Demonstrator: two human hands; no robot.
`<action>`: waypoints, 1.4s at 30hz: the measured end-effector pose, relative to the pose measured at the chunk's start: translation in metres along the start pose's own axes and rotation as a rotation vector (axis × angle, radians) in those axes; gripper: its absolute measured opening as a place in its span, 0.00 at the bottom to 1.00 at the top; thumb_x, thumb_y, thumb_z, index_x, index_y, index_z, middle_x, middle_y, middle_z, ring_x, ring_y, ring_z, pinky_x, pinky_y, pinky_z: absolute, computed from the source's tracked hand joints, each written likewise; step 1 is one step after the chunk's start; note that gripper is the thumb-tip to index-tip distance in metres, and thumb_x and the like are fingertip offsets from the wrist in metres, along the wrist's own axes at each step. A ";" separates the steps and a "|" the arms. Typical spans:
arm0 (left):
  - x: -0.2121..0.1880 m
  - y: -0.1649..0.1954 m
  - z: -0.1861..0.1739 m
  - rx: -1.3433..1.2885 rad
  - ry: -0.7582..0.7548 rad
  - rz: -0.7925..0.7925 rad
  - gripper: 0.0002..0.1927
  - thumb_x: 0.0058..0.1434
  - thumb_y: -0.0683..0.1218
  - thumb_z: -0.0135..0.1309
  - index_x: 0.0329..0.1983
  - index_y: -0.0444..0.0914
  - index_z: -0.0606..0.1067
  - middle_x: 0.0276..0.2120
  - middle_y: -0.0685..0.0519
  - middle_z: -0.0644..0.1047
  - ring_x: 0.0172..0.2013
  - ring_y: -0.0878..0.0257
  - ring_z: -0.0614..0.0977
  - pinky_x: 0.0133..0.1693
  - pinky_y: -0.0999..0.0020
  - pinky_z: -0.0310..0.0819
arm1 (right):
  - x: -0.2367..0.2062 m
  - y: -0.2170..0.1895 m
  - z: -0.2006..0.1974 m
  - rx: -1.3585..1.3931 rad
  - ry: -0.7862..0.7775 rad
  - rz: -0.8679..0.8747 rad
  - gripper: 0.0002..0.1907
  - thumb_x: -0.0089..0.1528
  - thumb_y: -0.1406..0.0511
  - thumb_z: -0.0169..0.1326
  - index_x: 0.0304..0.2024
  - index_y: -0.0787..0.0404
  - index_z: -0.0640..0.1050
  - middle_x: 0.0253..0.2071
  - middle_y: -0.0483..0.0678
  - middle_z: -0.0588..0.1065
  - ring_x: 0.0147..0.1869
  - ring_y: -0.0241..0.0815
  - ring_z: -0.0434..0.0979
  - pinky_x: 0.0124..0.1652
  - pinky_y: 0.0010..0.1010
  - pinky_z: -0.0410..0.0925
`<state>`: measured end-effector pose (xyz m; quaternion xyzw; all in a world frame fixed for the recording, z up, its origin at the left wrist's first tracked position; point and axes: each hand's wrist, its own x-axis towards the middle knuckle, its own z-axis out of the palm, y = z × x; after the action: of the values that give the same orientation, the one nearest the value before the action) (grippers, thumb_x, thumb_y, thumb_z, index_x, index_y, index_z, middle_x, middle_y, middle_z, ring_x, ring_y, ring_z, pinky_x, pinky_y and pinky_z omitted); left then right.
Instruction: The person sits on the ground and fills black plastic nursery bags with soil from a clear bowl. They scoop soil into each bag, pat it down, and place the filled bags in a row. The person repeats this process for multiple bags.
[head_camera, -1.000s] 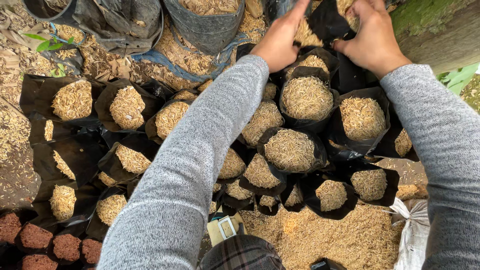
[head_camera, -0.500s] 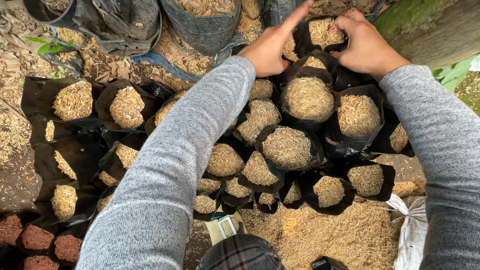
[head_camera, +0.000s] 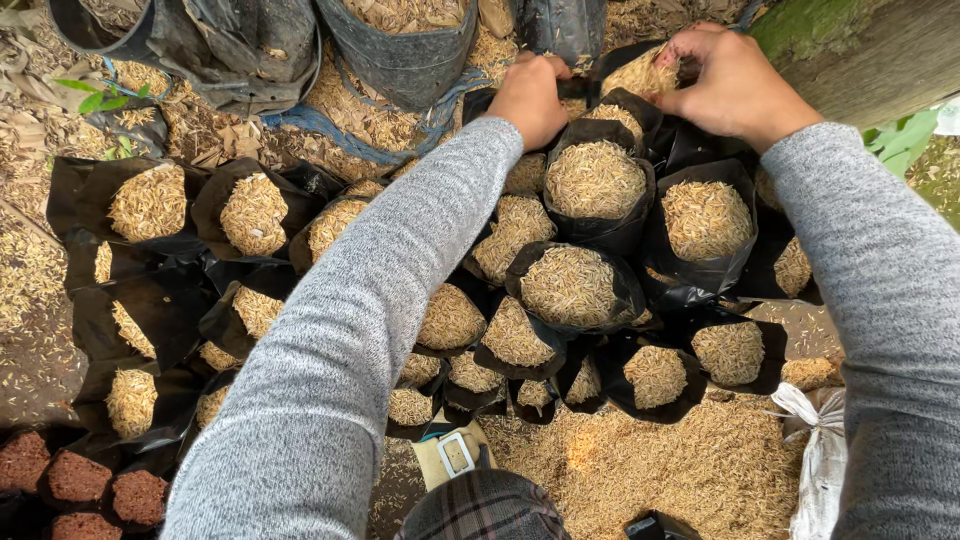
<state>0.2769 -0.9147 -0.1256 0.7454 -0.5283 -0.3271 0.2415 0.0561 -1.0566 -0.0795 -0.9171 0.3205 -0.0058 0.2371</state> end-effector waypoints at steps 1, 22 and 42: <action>-0.001 0.000 -0.002 -0.016 -0.021 0.039 0.30 0.53 0.37 0.62 0.62 0.41 0.74 0.62 0.39 0.70 0.62 0.46 0.74 0.64 0.59 0.69 | 0.000 0.002 0.001 -0.038 -0.001 -0.078 0.19 0.56 0.66 0.66 0.49 0.63 0.80 0.52 0.53 0.74 0.56 0.52 0.76 0.56 0.43 0.69; 0.026 0.023 0.013 -0.224 -0.074 0.378 0.21 0.66 0.54 0.52 0.60 0.46 0.77 0.59 0.51 0.72 0.60 0.54 0.74 0.62 0.60 0.66 | -0.160 -0.115 -0.070 -0.130 -0.109 -0.168 0.29 0.54 0.57 0.67 0.53 0.67 0.79 0.44 0.55 0.79 0.46 0.49 0.81 0.45 0.37 0.76; -0.045 0.081 -0.046 0.225 -0.469 0.222 0.53 0.56 0.69 0.51 0.77 0.41 0.48 0.75 0.42 0.48 0.75 0.46 0.48 0.71 0.48 0.45 | -0.104 -0.086 -0.069 0.109 0.053 0.128 0.25 0.65 0.59 0.59 0.62 0.63 0.76 0.59 0.59 0.76 0.63 0.54 0.77 0.62 0.47 0.70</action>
<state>0.2501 -0.8979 -0.0269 0.6092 -0.6810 -0.4015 0.0627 0.0122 -0.9663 0.0339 -0.8800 0.3838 -0.0324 0.2780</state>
